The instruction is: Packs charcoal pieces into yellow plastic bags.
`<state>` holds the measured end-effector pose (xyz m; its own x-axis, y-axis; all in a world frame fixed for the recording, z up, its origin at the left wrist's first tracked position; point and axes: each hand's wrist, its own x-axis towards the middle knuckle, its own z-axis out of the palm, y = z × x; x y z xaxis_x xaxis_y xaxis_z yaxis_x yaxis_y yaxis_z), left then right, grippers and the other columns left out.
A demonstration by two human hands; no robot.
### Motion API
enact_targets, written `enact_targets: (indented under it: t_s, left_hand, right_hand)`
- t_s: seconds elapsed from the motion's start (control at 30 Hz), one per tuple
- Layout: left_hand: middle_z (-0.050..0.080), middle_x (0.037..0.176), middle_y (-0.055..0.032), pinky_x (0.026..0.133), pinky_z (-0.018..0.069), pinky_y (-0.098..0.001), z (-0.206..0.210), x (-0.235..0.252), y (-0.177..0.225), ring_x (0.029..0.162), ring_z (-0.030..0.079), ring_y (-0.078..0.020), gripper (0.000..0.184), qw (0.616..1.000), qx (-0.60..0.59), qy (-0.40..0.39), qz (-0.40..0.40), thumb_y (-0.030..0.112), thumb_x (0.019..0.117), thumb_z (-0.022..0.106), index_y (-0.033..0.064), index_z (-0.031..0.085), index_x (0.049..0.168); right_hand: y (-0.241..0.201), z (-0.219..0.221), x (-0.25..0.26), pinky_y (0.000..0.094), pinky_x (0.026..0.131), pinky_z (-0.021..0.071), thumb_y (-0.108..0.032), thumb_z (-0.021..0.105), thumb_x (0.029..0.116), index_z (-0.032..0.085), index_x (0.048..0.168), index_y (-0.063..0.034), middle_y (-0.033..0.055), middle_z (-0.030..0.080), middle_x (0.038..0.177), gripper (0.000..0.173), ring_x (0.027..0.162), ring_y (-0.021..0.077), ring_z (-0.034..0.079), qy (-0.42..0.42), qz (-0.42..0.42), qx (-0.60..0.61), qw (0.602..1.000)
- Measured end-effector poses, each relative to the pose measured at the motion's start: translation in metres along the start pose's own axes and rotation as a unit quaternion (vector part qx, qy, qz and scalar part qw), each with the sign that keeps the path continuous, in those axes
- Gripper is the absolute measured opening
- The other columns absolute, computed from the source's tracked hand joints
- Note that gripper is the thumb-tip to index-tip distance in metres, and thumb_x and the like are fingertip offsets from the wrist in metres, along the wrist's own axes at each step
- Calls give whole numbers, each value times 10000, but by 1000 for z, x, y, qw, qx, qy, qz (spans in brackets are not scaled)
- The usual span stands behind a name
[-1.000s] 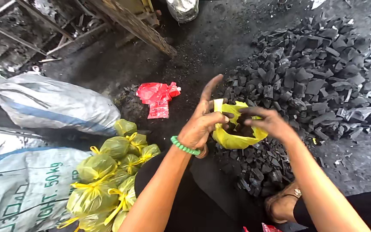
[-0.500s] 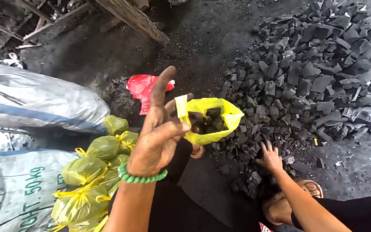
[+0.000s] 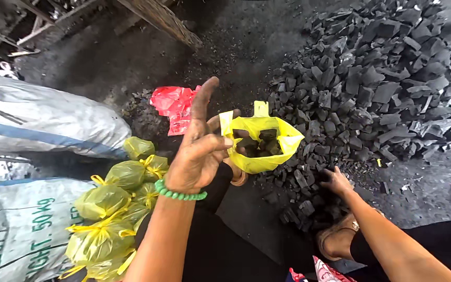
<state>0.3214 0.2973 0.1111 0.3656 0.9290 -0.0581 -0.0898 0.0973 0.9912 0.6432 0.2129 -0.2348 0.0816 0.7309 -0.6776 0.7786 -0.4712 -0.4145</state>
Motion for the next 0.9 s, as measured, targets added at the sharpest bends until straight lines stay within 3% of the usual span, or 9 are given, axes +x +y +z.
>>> enact_targets:
  t_s: [0.1,0.23,0.33,0.4,0.47,0.6,0.77,0.83,0.9]
  left_hand:
    - [639,1273,-42,672,628,-305,10,5,-8,892,722,-163,922,999,31,-27,-1,79,778,621,289,193,1568]
    - [615,1268,-76,701,618,-322,31,10,-16,893,700,-150,965,995,68,-64,-18,57,751,630,225,187,1592]
    - [610,1263,-82,704,604,-301,44,13,-18,892,690,-136,980,992,71,-97,-33,50,759,617,210,156,1608]
    - [617,1232,-87,676,602,-287,50,16,-18,857,693,-137,986,992,53,-110,-32,24,755,600,208,144,1610]
    - [614,1247,-96,676,604,-289,51,18,-18,885,698,-150,988,993,29,-109,-32,26,754,586,239,141,1610]
    - [600,1232,-129,667,601,-333,51,17,-15,900,692,-207,983,996,-8,-77,-54,41,759,581,293,157,1609]
    - [636,1203,-90,659,604,-302,45,12,-9,887,702,-174,912,997,-1,-62,-49,63,799,590,291,202,1592]
    - [652,1194,-76,684,619,-304,38,9,-4,897,712,-174,891,998,-15,-55,-23,80,812,597,301,202,1579]
    - [664,1190,-64,698,627,-306,31,6,2,903,721,-172,868,999,-16,-46,1,86,831,577,312,195,1577]
  right_hand:
    - [6,-19,7,654,990,486,-94,801,873,656,1277,9,319,582,1314,441,1191,474,584,69,-59,240,967]
    - [-71,-89,-46,399,744,602,-38,672,910,541,1351,-45,117,624,1149,461,882,184,662,171,-169,535,810]
    - [-135,-119,-91,256,821,595,-81,727,827,568,1311,-59,-6,622,1206,510,981,47,657,282,-355,518,725]
    - [-167,-114,-106,290,949,552,-136,762,827,626,1256,18,161,527,1357,476,1164,157,597,369,-456,364,723]
    - [-183,-96,-99,480,962,532,-138,806,782,710,1142,-14,315,525,1312,394,1174,390,579,390,-521,202,732]
    - [-181,-99,-94,709,1034,410,-41,776,850,736,1271,-212,258,510,1485,455,1305,505,527,131,-508,-40,851]
    - [-134,-136,-96,373,1006,562,-141,588,982,721,1163,-20,64,700,1264,256,1150,159,672,143,-460,350,803]
    - [-88,-128,-69,380,875,619,-113,553,1002,645,1172,2,88,708,1118,225,976,167,712,227,-324,416,819]
    - [-37,-100,-35,584,965,521,-52,612,991,610,1251,91,280,658,1178,297,1078,391,656,210,-166,280,922]
